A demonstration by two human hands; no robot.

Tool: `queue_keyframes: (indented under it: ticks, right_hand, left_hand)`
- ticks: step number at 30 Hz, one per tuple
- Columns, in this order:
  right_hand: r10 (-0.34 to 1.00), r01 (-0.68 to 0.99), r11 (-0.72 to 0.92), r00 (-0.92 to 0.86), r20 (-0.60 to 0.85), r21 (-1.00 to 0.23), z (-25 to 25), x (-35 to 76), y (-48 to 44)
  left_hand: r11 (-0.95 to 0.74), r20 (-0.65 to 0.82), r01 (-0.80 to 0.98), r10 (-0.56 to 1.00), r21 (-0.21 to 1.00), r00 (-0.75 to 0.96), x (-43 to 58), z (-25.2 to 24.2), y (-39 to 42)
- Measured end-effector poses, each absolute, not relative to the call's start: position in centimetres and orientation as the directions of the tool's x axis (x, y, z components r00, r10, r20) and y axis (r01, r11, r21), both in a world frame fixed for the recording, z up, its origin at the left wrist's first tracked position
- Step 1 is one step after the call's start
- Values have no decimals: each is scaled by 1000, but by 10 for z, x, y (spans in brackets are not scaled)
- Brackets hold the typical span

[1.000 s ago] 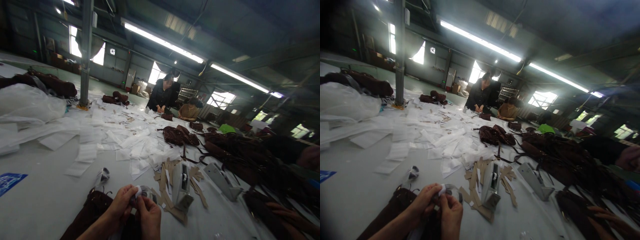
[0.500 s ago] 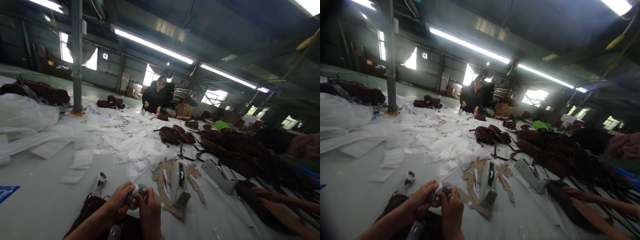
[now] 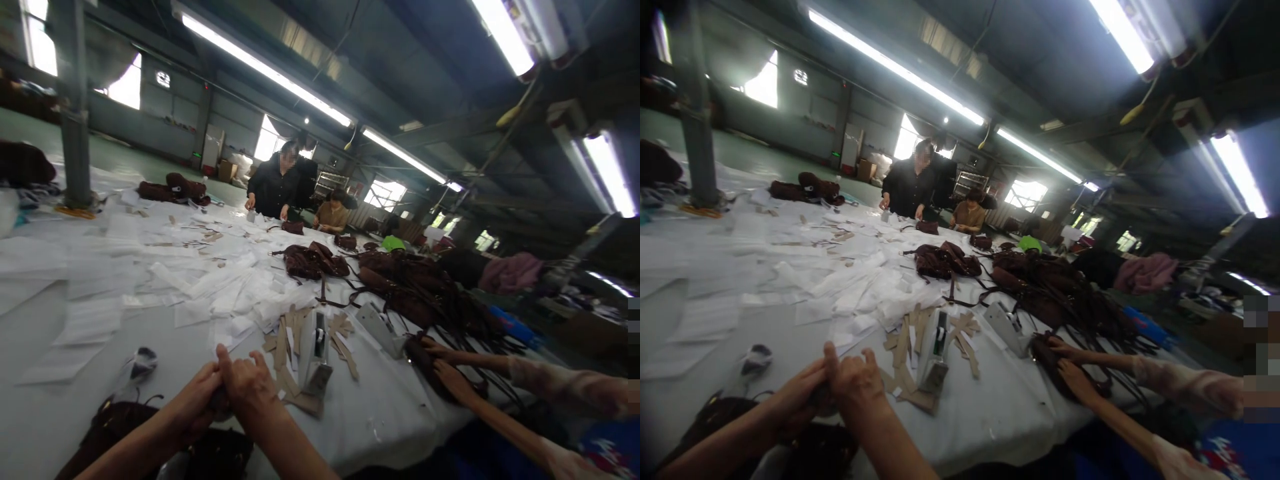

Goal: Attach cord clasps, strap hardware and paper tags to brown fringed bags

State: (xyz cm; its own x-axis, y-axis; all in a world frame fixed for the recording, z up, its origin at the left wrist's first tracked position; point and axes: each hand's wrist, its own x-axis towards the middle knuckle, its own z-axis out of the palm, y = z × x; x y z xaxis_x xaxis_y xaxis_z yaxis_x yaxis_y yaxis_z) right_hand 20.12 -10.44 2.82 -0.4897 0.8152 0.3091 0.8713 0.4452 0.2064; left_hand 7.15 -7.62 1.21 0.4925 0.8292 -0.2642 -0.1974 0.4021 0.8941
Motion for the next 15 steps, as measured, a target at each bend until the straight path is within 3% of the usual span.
queue_keyframes:
  ticks: [3, 6, 9, 11, 15]
  right_hand:
    - [879, 915, 368, -401, 260, 166, 20, 200, -102]
    - [926, 956, 256, -286, 247, 146, 12, 199, -95]
    - [956, 972, 184, -212, 204, 145, 9, 200, -87]
    - [977, 990, 117, -128, 173, 74, 9, 203, -81]
    - [989, 995, 54, -42, 139, -89, 8, 208, -75]
  left_hand:
    - [492, -354, -98, 738, 865, 575, 55, 30, -75]
    - [452, -383, 50, 688, 891, 617, 35, 50, -64]
    - [280, -297, 108, 830, 954, 473, 12, 59, -53]
    - [178, -215, 134, 904, 975, 369, -5, 58, -54]
    - [68, -122, 130, 869, 989, 479, -37, 44, -78]
